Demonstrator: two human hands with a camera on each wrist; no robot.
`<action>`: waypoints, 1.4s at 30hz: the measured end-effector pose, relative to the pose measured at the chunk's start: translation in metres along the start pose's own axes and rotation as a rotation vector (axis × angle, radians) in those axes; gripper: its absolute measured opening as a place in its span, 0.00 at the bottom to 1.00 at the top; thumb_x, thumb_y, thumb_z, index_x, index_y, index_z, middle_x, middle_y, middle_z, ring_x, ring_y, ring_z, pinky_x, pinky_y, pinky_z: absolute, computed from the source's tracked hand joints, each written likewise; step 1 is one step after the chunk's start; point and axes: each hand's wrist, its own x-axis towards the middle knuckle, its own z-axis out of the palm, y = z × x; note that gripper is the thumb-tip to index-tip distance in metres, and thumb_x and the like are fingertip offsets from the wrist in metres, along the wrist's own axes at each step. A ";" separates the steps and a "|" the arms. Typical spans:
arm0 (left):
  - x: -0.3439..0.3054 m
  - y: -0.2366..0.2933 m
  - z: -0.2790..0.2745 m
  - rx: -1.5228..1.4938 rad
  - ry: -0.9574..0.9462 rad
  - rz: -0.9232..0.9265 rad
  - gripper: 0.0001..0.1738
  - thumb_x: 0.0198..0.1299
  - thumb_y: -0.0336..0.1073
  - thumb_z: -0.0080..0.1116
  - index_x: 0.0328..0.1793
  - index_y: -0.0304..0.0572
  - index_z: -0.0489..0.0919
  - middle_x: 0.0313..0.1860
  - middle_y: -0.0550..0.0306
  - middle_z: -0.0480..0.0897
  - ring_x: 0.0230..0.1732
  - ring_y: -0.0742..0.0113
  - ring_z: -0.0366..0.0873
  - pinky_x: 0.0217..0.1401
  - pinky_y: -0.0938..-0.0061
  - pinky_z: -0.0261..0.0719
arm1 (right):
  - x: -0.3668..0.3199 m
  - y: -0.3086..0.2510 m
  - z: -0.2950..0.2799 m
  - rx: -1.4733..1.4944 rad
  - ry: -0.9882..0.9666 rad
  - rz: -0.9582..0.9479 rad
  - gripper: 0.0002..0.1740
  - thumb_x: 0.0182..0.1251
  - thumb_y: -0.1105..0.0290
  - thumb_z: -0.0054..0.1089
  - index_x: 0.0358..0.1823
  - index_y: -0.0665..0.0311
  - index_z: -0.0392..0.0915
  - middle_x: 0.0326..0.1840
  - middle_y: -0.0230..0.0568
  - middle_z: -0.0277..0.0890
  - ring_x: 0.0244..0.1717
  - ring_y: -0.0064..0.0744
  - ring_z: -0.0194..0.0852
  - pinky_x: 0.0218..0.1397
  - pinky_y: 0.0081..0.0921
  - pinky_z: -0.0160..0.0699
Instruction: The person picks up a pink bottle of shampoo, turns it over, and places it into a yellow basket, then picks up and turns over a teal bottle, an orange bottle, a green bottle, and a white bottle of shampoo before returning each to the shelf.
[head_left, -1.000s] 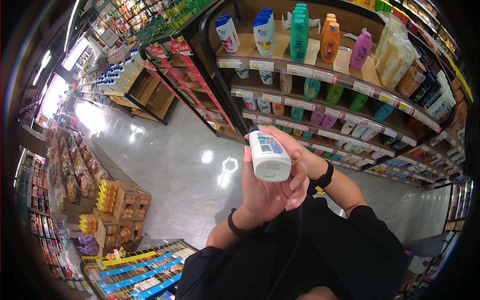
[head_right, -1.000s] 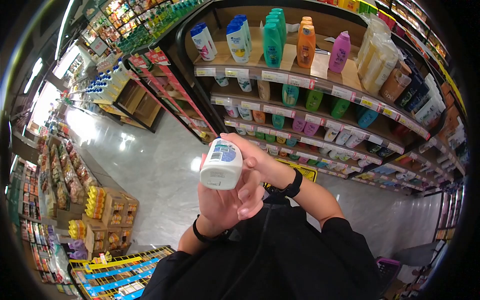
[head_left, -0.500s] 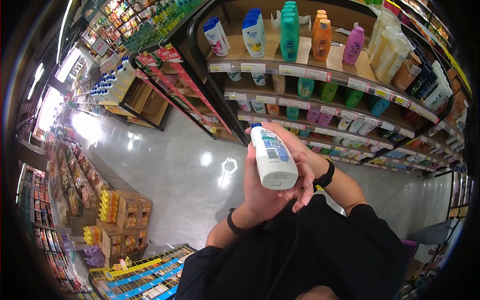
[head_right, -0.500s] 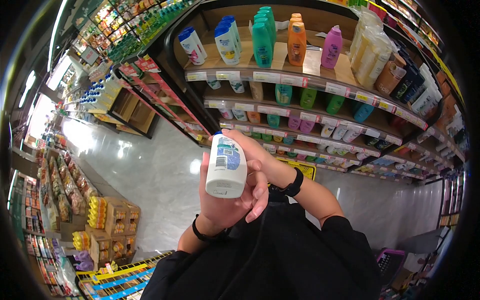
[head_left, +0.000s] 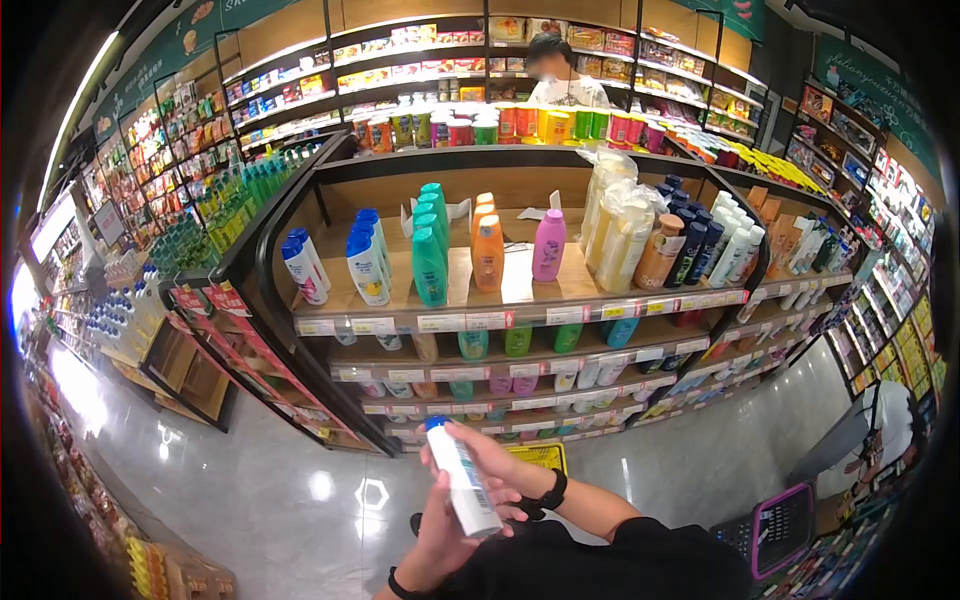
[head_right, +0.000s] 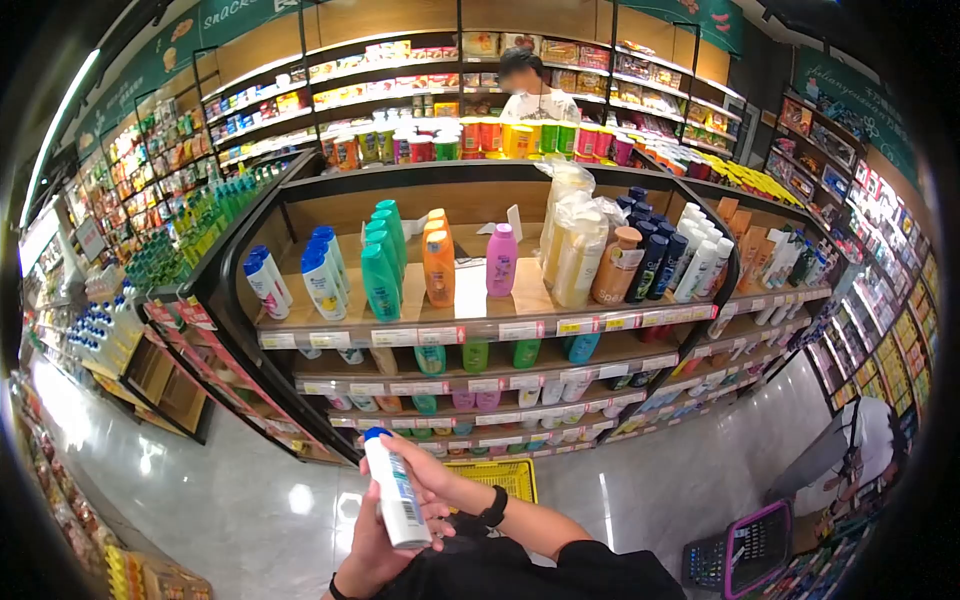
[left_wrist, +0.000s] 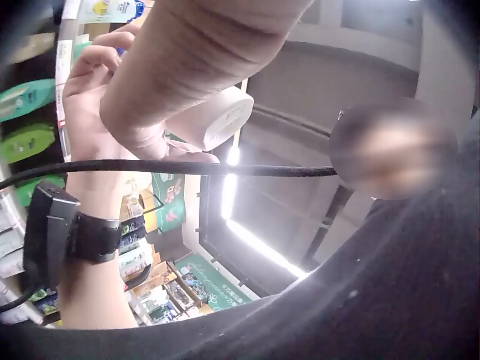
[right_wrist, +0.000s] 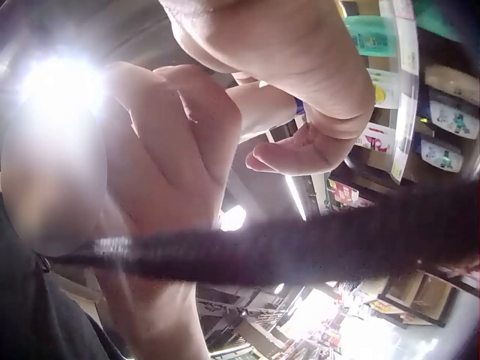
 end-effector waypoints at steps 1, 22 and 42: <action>0.001 -0.001 0.001 0.020 0.011 -0.008 0.49 0.67 0.75 0.36 0.65 0.31 0.70 0.53 0.37 0.81 0.49 0.38 0.83 0.48 0.54 0.83 | -0.006 -0.003 -0.001 -0.011 0.007 -0.024 0.31 0.81 0.47 0.40 0.70 0.66 0.60 0.48 0.43 0.77 0.41 0.30 0.79 0.43 0.26 0.82; 0.020 0.009 -0.037 0.353 -0.009 0.334 0.36 0.61 0.22 0.65 0.74 0.38 0.61 0.61 0.55 0.78 0.60 0.63 0.81 0.58 0.71 0.81 | -0.011 -0.024 -0.030 -0.333 0.232 -0.037 0.30 0.82 0.51 0.34 0.71 0.67 0.65 0.64 0.50 0.77 0.65 0.41 0.76 0.71 0.39 0.72; 0.031 0.084 -0.224 0.481 0.270 0.335 0.20 0.70 0.38 0.61 0.65 0.44 0.74 0.52 0.65 0.84 0.47 0.77 0.81 0.43 0.78 0.77 | 0.152 0.054 -0.067 -0.526 0.454 0.287 0.19 0.71 0.57 0.65 0.54 0.62 0.79 0.44 0.28 0.82 0.38 0.15 0.77 0.37 0.14 0.73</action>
